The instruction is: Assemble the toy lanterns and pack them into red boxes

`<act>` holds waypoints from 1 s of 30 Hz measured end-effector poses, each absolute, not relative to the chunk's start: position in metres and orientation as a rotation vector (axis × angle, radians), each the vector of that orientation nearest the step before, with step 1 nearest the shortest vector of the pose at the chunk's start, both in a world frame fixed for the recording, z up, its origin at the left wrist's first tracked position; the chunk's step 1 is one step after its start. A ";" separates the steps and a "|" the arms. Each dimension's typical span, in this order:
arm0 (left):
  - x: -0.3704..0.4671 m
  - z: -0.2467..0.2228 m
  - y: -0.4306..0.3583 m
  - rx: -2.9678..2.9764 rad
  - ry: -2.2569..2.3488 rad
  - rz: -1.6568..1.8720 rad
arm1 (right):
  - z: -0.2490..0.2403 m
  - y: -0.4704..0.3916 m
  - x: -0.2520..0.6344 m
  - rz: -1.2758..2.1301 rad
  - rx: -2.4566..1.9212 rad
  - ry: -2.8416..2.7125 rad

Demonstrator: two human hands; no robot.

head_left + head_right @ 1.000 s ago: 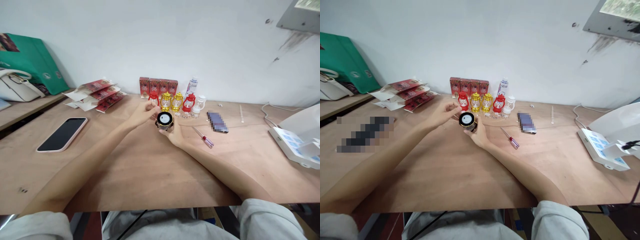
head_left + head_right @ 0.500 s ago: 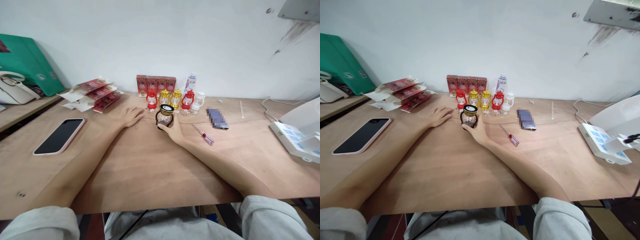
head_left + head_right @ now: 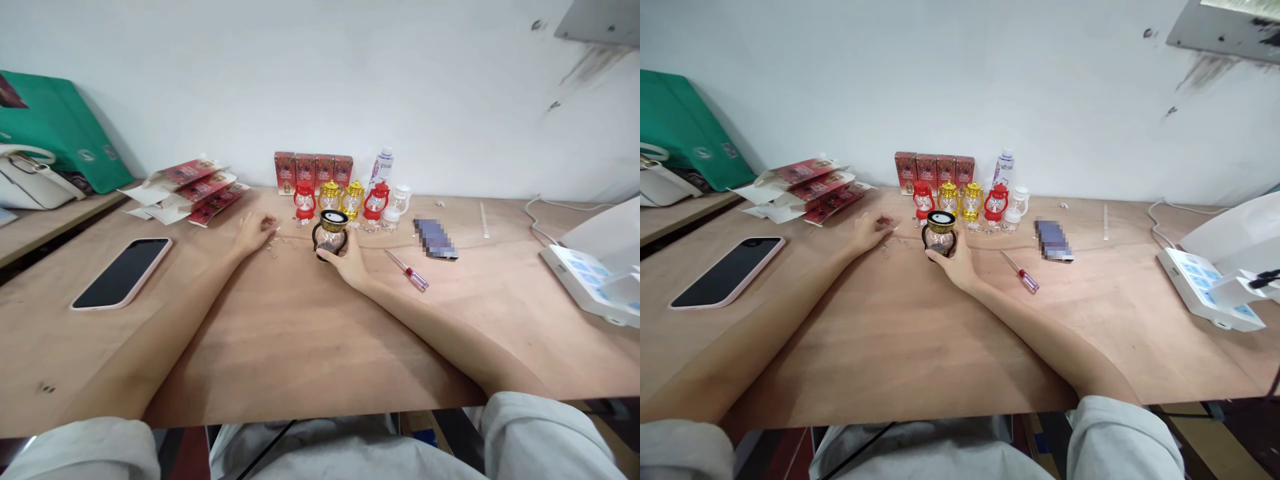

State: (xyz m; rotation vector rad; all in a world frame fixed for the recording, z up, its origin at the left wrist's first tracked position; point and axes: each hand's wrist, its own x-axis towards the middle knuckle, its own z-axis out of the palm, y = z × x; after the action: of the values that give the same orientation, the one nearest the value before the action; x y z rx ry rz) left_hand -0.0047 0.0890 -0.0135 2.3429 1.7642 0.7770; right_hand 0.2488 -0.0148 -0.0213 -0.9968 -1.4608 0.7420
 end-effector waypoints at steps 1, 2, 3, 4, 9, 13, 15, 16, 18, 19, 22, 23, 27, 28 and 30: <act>-0.006 -0.014 0.089 2.315 1.814 0.774 | -0.022 -0.015 0.249 0.746 -0.996 -1.462; -0.006 -0.013 0.089 2.297 1.855 0.759 | -0.022 -0.014 0.248 0.748 -0.992 -1.463; -0.006 -0.013 0.089 2.289 1.879 0.740 | -0.023 -0.014 0.248 0.748 -0.985 -1.465; -0.006 -0.012 0.088 2.291 1.886 0.722 | -0.024 -0.014 0.248 0.747 -0.980 -1.468; 0.001 -0.007 0.084 2.315 1.850 0.704 | -0.024 -0.015 0.249 0.704 -0.991 -1.517; 0.006 -0.009 0.085 2.244 1.866 0.717 | -0.019 -0.020 0.250 0.635 -1.012 -1.583; 0.008 -0.010 0.086 2.221 1.876 0.700 | -0.016 -0.022 0.249 0.607 -1.008 -1.612; 0.008 -0.010 0.086 2.219 1.879 0.691 | -0.015 -0.023 0.249 0.596 -1.006 -1.625; 0.009 -0.011 0.086 2.223 1.879 0.698 | -0.014 -0.025 0.248 0.574 -1.013 -1.648; 0.010 -0.011 0.086 2.224 1.877 0.712 | -0.013 -0.025 0.248 0.562 -1.022 -1.657; 0.010 -0.012 0.086 2.195 1.874 0.746 | -0.012 -0.027 0.247 0.532 -1.039 -1.686; 0.011 -0.012 0.086 2.173 1.877 0.746 | -0.012 -0.027 0.247 0.525 -1.036 -1.697; 0.010 -0.014 0.089 2.094 1.884 0.751 | -0.013 -0.028 0.247 0.506 -1.016 -1.738; 0.010 -0.014 0.090 2.085 1.877 0.751 | -0.013 -0.027 0.247 0.502 -1.011 -1.749; 0.008 -0.015 0.093 2.085 1.843 0.742 | -0.014 -0.027 0.248 0.491 -0.996 -1.778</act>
State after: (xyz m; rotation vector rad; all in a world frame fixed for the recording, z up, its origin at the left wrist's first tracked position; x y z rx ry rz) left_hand 0.0079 0.0927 -0.0152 2.0847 1.8434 0.7420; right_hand 0.2475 -0.0272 -0.0138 -0.9956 -1.7777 0.4909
